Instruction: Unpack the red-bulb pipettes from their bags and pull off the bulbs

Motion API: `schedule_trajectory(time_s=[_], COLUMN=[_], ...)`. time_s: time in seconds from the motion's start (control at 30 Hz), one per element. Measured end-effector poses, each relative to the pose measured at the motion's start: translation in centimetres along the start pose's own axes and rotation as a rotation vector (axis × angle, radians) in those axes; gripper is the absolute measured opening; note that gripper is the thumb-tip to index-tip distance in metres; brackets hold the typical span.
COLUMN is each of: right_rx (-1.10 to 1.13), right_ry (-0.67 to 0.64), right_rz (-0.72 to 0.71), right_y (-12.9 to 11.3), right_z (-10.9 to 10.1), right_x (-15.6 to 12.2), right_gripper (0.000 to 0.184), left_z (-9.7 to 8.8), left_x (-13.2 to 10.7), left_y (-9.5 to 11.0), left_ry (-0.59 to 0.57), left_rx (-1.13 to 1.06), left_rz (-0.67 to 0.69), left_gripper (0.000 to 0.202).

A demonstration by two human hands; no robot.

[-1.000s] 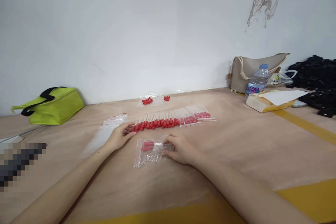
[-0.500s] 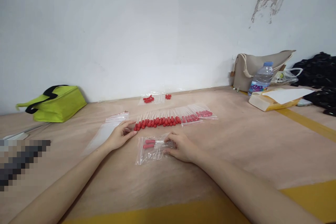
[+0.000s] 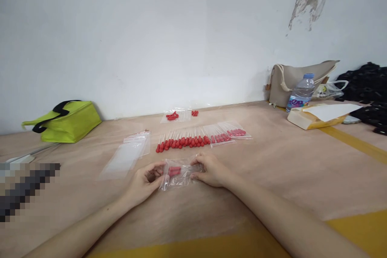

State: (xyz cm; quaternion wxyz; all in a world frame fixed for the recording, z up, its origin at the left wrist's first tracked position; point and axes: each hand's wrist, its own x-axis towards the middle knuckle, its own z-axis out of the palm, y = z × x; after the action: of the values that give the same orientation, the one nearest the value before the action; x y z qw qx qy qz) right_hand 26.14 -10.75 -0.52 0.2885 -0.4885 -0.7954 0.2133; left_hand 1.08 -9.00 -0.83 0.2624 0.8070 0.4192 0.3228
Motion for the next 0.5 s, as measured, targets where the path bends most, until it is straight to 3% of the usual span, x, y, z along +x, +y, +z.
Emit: schedule_trajectory(time_s=[0.2, 0.5], right_rx=[0.011, 0.016], right_ry=[-0.041, -0.024], right_rz=[-0.053, -0.077], right_y=[0.1, 0.0], right_z=[-0.3, -0.2], right_x=[-0.1, -0.3], right_gripper=[0.026, 0.021], left_z=[-0.1, 0.3], left_x=[0.6, -0.3], left_y=[1.3, 1.4], left_ry=[-0.161, -0.112], left_rx=[0.108, 0.156], left_rz=[0.092, 0.073], left_gripper=[0.028, 0.012])
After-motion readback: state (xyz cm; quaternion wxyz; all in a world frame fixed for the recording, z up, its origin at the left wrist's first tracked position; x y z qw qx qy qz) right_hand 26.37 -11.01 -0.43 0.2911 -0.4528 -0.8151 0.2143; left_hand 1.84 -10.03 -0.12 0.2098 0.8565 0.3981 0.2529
